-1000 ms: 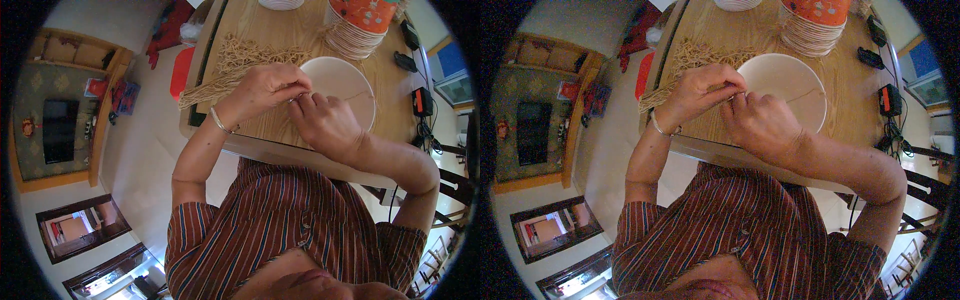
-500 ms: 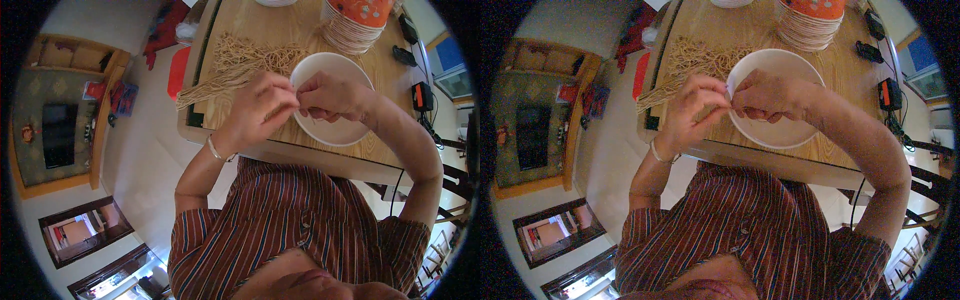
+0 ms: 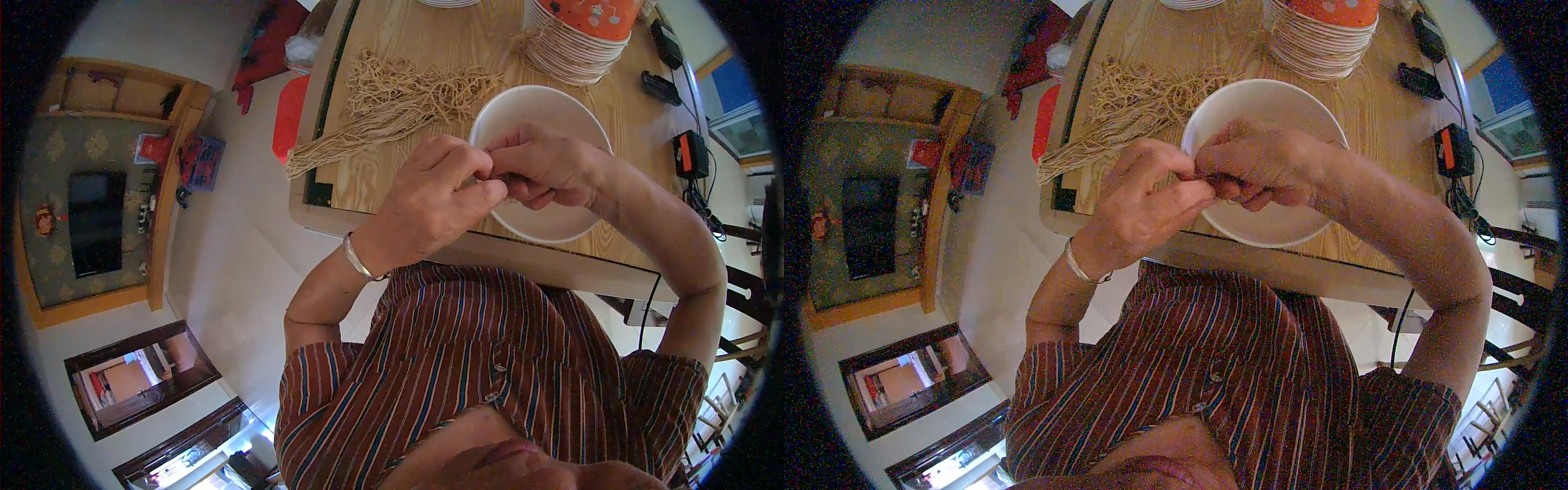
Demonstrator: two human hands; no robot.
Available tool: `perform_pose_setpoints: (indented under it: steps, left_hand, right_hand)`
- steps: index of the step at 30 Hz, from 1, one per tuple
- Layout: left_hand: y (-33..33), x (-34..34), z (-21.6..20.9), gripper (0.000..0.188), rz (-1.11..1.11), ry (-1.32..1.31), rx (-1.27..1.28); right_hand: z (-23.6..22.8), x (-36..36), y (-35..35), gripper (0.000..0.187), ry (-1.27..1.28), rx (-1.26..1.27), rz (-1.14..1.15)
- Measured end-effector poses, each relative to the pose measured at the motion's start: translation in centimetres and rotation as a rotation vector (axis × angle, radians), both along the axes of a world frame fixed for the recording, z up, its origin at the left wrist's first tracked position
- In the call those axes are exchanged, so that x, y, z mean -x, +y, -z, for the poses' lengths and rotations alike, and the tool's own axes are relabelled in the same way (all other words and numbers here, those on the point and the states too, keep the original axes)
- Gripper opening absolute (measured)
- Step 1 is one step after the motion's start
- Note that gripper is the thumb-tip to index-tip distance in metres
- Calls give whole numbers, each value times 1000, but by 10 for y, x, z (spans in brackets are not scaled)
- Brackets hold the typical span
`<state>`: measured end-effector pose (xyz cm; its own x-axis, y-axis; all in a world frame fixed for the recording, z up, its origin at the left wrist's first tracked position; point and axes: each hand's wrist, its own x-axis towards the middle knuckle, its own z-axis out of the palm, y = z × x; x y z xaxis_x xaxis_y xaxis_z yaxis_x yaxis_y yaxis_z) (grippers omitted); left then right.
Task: Threading thin strings through holes in paper cups and stacking them.
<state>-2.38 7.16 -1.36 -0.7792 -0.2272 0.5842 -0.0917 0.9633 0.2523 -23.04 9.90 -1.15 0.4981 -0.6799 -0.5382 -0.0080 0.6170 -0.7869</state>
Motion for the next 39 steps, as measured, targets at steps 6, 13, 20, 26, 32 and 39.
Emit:
perform_pose_setpoints:
  steps: [6,13,20,26,32,39]
  left_hand:
    - [2,0,9,22,-27,105,-277]
    - [13,0,27,17,-189,328,-697]
    - [14,1,29,10,-262,393,-820]
    - [13,6,34,9,-283,424,-828]
    - [16,9,28,8,-363,387,-766]
    - [14,9,28,8,-374,335,-737]
  right_hand:
    - [-15,-6,2,22,366,90,-52]
    - [-11,-10,14,17,309,427,77]
    - [-7,-12,17,5,203,392,165]
    - [-5,-9,19,9,234,403,180]
    - [0,-12,22,16,389,663,213]
    - [6,-14,23,14,404,776,299]
